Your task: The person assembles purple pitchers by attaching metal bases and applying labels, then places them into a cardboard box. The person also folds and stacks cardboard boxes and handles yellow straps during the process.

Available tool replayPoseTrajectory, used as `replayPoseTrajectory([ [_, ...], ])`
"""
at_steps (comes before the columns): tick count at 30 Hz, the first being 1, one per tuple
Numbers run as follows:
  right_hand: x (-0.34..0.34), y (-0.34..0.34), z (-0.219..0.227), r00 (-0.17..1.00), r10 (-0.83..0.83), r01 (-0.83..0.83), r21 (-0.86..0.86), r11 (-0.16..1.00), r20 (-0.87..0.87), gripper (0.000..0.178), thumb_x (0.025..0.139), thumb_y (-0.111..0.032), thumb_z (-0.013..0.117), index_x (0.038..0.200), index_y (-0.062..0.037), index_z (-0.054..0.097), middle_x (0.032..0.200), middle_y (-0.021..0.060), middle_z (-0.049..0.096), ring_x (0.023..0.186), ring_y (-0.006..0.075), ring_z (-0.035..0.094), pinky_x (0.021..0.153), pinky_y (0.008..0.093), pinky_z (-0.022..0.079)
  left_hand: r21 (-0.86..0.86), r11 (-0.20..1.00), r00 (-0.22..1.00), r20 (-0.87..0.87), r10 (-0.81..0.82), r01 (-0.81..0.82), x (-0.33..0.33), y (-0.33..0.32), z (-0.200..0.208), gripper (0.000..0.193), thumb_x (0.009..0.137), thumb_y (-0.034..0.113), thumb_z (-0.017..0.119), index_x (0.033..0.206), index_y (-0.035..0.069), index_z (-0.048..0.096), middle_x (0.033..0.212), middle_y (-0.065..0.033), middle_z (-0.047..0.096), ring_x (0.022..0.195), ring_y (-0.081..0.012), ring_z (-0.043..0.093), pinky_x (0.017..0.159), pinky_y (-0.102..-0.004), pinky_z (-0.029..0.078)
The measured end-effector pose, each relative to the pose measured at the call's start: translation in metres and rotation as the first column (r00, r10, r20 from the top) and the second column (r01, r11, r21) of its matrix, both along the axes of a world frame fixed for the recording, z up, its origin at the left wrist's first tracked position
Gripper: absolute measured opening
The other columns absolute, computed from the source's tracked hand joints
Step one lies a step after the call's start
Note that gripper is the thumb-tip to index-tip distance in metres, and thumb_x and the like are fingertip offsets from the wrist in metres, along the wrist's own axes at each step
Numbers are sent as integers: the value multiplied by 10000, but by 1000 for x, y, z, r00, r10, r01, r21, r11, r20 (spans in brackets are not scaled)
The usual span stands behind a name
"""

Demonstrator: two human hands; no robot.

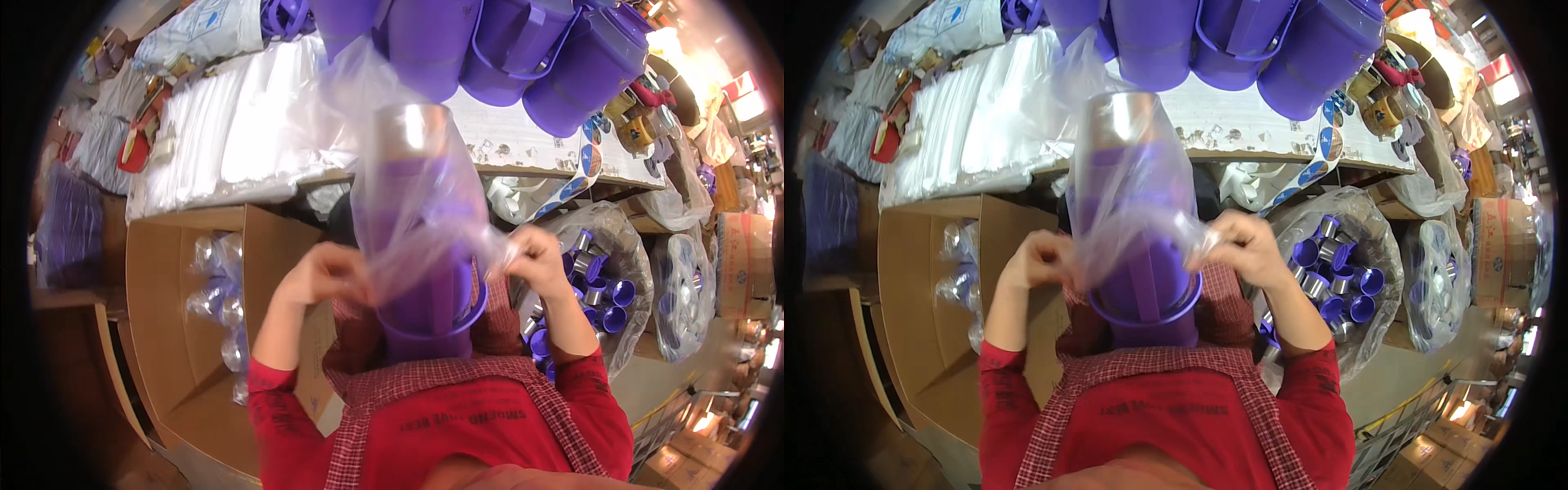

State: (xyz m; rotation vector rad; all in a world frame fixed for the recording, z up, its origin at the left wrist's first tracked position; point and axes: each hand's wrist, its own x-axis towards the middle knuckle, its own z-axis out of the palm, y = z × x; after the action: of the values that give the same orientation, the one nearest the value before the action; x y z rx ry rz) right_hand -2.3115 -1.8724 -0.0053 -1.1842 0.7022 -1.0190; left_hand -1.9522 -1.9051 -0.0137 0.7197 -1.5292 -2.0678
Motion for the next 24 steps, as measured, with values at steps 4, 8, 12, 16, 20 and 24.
replayPoseTrajectory([
  [4,-10,52,-6,654,649,-673,91,734,-389,85,903,-101,640,931,-33,683,811,72,702,736,168,680,677,284,535,67,772,623,548,-558,633,4,42,30,287,795,166,723,1063,64,709,953,-100,722,842,-216,672,749,-316,514],
  [8,-4,103,-50,194,797,-812,362,458,-572,229,915,-265,554,993,-93,684,876,178,675,817,348,645,744,411,499,-544,790,666,704,248,281,-18,0,60,231,843,156,651,1061,88,685,918,-149,686,829,-278,670,795,-371,533],
  [12,-32,125,-88,101,601,-844,252,474,-793,236,845,-187,570,1016,-60,670,955,190,679,934,389,632,816,435,504,-971,-41,920,208,331,235,-93,-67,54,359,752,72,609,1109,79,640,1083,-106,646,1092,-298,576,933,-394,476],
  [16,-84,72,-69,346,748,-690,387,612,-566,215,802,-83,594,983,-1,676,892,106,677,840,262,628,745,364,504,-913,-281,950,250,189,296,-70,-56,36,129,758,158,612,850,75,649,858,-78,624,905,-276,606,798,-372,512],
  [20,-90,-44,-6,531,-103,94,-62,994,-841,152,895,-128,567,906,-4,653,835,56,634,685,135,556,637,266,467,-853,-394,874,136,467,343,51,-2,64,74,783,148,607,735,122,556,716,-11,529,734,-190,581,684,-319,505],
  [24,32,-119,-2,787,-565,538,-174,825,-247,324,951,-205,518,1181,14,579,1026,149,636,883,210,632,775,320,530,-881,-42,316,125,940,471,172,109,87,491,704,165,708,1194,171,663,729,-2,559,672,-183,562,651,-324,471],
])
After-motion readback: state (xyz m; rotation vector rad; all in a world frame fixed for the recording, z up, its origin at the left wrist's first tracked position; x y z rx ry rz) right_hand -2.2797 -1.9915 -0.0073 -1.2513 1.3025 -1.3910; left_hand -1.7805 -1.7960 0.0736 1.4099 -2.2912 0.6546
